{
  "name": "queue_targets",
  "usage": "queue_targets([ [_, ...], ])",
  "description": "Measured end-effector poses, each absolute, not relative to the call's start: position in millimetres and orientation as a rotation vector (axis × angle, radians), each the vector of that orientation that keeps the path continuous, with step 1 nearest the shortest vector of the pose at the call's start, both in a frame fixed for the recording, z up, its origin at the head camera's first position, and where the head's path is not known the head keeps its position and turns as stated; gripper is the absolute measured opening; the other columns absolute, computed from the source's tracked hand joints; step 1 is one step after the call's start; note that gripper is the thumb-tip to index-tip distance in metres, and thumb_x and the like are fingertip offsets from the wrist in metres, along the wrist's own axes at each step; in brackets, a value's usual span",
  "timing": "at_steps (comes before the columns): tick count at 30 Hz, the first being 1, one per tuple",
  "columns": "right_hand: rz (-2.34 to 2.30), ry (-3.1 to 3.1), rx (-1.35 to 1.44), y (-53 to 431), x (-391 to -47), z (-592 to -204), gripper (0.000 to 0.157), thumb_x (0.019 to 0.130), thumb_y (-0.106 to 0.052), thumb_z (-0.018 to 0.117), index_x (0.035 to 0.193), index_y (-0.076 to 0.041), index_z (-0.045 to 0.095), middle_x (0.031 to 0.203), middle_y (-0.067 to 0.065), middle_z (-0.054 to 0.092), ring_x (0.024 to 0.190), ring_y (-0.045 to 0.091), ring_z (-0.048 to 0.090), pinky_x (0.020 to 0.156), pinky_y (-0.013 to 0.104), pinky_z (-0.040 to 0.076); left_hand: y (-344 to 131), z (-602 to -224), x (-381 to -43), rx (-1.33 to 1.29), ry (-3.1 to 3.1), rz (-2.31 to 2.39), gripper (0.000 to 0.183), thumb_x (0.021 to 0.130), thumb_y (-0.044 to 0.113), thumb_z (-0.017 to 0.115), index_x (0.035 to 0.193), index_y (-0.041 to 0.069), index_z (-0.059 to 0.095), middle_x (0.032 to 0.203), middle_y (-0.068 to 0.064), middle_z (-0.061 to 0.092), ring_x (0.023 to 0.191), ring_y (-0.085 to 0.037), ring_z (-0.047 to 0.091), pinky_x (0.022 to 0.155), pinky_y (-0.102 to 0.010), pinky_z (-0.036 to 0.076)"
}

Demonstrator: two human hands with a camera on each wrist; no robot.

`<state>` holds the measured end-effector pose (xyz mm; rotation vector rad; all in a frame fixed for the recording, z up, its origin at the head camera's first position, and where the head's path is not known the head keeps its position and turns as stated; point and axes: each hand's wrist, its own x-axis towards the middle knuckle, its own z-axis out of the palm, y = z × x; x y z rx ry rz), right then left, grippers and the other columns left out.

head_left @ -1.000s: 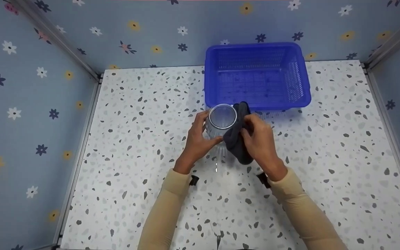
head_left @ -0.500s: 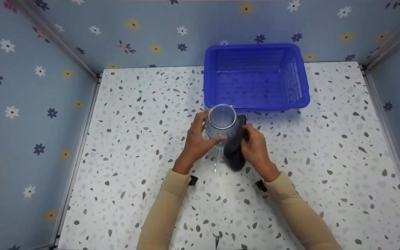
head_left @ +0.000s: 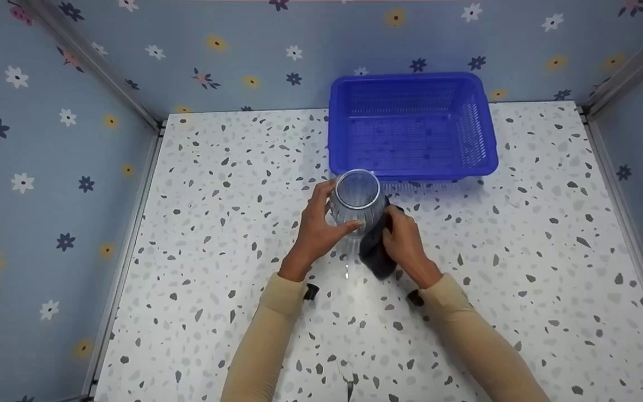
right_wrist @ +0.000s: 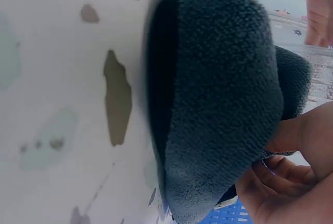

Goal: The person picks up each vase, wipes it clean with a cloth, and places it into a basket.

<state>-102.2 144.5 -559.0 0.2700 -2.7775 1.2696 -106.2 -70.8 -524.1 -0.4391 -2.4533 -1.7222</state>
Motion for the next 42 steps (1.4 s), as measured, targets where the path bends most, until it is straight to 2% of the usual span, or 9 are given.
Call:
queue_targets([
  [9,1.356,-2.68,0.24,148.4,-96.6,-528.5,0.027,0.086,0.019,0.063,0.11,0.007,0.067,0.1,0.025,0.074,0.091,0.04,0.07,0.08,0.055,0.056,-70.2,-524.6,-106.5,-0.433,-2.464,-1.699,0.09,0.081,0.029,0.095,0.153,0.008,0.045,0.154,-0.013,0.05,0.142,-0.031,0.051,0.114,-0.041,0.049],
  [16,1.437,-2.587,0.251,148.3,-92.5,-490.8,0.022,0.09,0.017,0.063,0.11,0.009,0.068,0.097,0.023,0.073,0.084,0.034,0.07,0.076,0.045,0.056,-70.7,-522.7,-107.5,-0.455,-2.462,-1.679,0.091,0.081,0.029,0.095,0.154,0.007,0.045,0.154,-0.012,0.05,0.142,-0.03,0.051,0.114,-0.039,0.049],
  [23,1.393,-2.522,0.332,142.6,-94.5,-460.6,0.019,0.092,0.014,0.067,0.109,0.008,0.069,0.102,0.022,0.073,0.089,0.033,0.071,0.08,0.046,0.057,-70.7,-523.8,-109.1,-0.473,-2.44,-1.69,0.086,0.083,0.026,0.093,0.153,0.005,0.046,0.154,-0.012,0.049,0.145,-0.028,0.048,0.117,-0.043,0.046],
  [31,1.436,-2.532,0.367,144.9,-96.6,-460.7,0.02,0.092,0.015,0.067,0.111,0.007,0.068,0.102,0.021,0.073,0.088,0.031,0.07,0.078,0.043,0.057,-71.2,-524.7,-106.7,-0.438,-2.483,-1.633,0.088,0.082,0.028,0.094,0.151,0.005,0.044,0.155,-0.014,0.047,0.146,-0.028,0.047,0.116,-0.041,0.047],
  [36,1.495,-2.482,0.347,148.1,-95.4,-468.5,0.022,0.091,0.017,0.067,0.111,0.007,0.067,0.102,0.02,0.072,0.086,0.029,0.068,0.073,0.032,0.053,-78.9,-524.4,-106.7,-0.524,-2.526,-1.663,0.092,0.085,0.031,0.09,0.156,0.007,0.036,0.165,-0.012,0.039,0.15,-0.029,0.041,0.116,-0.047,0.046],
  [39,1.552,-2.424,0.333,150.1,-93.3,-475.4,0.025,0.091,0.017,0.069,0.114,0.007,0.068,0.106,0.021,0.072,0.093,0.03,0.07,0.076,0.028,0.056,-84.4,-524.2,-108.2,-0.594,-2.526,-1.759,0.092,0.088,0.028,0.088,0.159,0.011,0.031,0.172,-0.007,0.03,0.157,-0.026,0.032,0.12,-0.052,0.041],
  [42,1.639,-2.375,0.323,151.8,-90.6,-482.5,0.033,0.09,0.017,0.071,0.122,0.009,0.067,0.116,0.023,0.07,0.107,0.034,0.07,0.085,0.029,0.061,-87.3,-523.6,-109.5,-0.617,-2.531,-1.813,0.092,0.089,0.026,0.088,0.159,0.013,0.028,0.174,-0.004,0.026,0.158,-0.024,0.028,0.122,-0.054,0.038],
])
